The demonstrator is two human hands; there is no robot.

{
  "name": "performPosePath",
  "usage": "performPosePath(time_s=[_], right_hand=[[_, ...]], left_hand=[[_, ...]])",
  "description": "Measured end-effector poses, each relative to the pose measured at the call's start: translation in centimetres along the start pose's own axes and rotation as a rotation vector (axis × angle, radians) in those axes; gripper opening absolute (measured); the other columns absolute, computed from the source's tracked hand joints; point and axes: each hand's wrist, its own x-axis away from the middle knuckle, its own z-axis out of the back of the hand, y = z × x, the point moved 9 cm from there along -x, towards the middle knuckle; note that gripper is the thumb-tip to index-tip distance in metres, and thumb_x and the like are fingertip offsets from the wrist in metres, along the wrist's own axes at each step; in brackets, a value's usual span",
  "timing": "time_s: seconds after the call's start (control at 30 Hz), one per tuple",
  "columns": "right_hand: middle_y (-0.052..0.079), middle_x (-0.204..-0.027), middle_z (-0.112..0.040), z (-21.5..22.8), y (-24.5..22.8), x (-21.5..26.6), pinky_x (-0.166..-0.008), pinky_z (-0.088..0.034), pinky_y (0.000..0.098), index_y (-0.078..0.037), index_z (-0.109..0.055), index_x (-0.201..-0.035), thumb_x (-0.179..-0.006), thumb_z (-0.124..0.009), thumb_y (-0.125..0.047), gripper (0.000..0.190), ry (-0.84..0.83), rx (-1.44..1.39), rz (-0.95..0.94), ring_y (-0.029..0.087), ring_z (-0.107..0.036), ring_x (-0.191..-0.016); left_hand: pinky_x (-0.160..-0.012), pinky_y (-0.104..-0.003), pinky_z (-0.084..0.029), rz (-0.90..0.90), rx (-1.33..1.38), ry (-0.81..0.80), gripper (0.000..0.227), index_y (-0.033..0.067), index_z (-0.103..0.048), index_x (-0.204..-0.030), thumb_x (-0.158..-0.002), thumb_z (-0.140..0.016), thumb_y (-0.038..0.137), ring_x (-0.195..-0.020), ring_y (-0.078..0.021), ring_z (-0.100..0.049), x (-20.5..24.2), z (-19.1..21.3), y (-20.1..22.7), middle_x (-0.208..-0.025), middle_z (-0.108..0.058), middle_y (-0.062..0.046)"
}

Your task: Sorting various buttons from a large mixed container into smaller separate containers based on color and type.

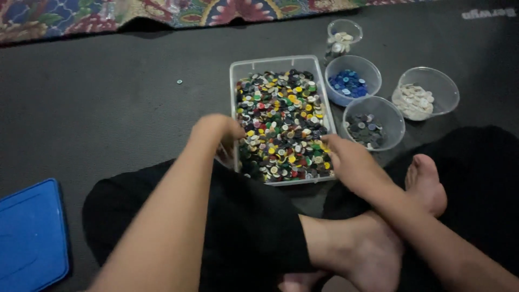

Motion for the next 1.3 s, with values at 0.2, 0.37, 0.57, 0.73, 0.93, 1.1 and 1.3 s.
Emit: performPosePath(time_s=[0.2,0.37,0.57,0.73,0.93,1.1,1.3], right_hand=[[0.025,-0.102,-0.074,0.0,0.8,0.5,-0.087,-0.058,0.057,-0.026,-0.053,-0.137,-0.1,-0.055,-0.02,0.037,-0.057,0.054,-0.091,0.048,-0.071,-0.102],[0.027,-0.078,-0.074,-0.3,2.0,1.4,-0.072,-0.059,0.0544,-0.018,-0.044,-0.131,-0.1,-0.054,-0.015,0.033,-0.066,0.047,-0.099,0.049,-0.075,-0.08],[0.018,-0.091,-0.071,3.6,-2.3,1.7,-0.066,-0.062,0.0489,-0.017,-0.058,-0.127,-0.1,-0.062,-0.025,0.029,0.132,0.275,-0.052,0.04,-0.074,-0.087],[0.008,-0.104,-0.048,5.5,-3.2,-1.0,-0.068,-0.061,0.0475,-0.025,-0.079,-0.114,-0.091,-0.075,-0.03,0.024,0.457,0.44,0.098,0.035,-0.057,-0.098],[0.002,-0.107,-0.045,3.6,-2.3,-4.0,-0.079,-0.05,0.038,-0.037,-0.083,-0.1,-0.082,-0.082,-0.044,0.019,0.531,0.544,0.131,0.032,-0.053,-0.099],[0.002,-0.095,-0.047,3.7,-1.6,-4.1,-0.08,-0.052,0.0424,-0.033,-0.081,-0.085,-0.081,-0.085,-0.034,0.006,0.575,0.385,0.144,0.033,-0.053,-0.094],[0.007,-0.093,-0.069,9.5,3.9,-3.2,-0.069,-0.053,0.0418,-0.016,-0.074,-0.107,-0.109,-0.07,-0.018,0.005,0.629,-0.252,-0.081,0.031,-0.068,-0.083]], left_hand=[[-0.108,-0.056,-0.048,-0.362,0.166,0.349,0.06,0.0011,-0.068,-0.129,-0.099,-0.048,0.049,-0.129,-0.045,-0.059,-2.8,-3.1,-1.8,-0.132,-0.068,-0.023],[-0.097,-0.053,-0.053,-0.364,0.226,0.356,0.047,0.0049,-0.07,-0.101,-0.094,-0.047,0.045,-0.114,-0.0416,-0.063,-0.2,-3.6,-2.0,-0.11,-0.072,-0.02],[-0.091,-0.054,-0.052,-0.222,-0.017,0.649,0.046,0.0051,-0.06,-0.124,-0.095,-0.048,0.038,-0.11,-0.039,-0.067,2.6,-2.8,-0.6,-0.117,-0.069,-0.018],[-0.092,-0.05,-0.051,-0.394,0.068,1.132,0.038,0.0015,-0.057,-0.128,-0.094,-0.068,0.015,-0.113,-0.0401,-0.062,9.9,-1.3,3.6,-0.114,-0.062,-0.02],[-0.095,-0.047,-0.049,-0.711,0.033,1.061,0.025,0.0074,-0.068,-0.113,-0.089,-0.067,0.016,-0.115,-0.0354,-0.06,8.6,-4.3,7.9,-0.109,-0.058,-0.011],[-0.092,-0.048,-0.049,-0.819,0.051,1.097,0.017,0.0158,-0.07,-0.101,-0.085,-0.067,0.019,-0.108,-0.0329,-0.061,6.6,-5.6,10.5,-0.101,-0.057,-0.006],[-0.084,-0.045,-0.047,-0.823,0.023,1.091,0.019,0.0144,-0.072,-0.097,-0.082,-0.077,0.025,-0.096,-0.0312,-0.062,5.4,-5.6,14.2,-0.096,-0.058,-0.006]])
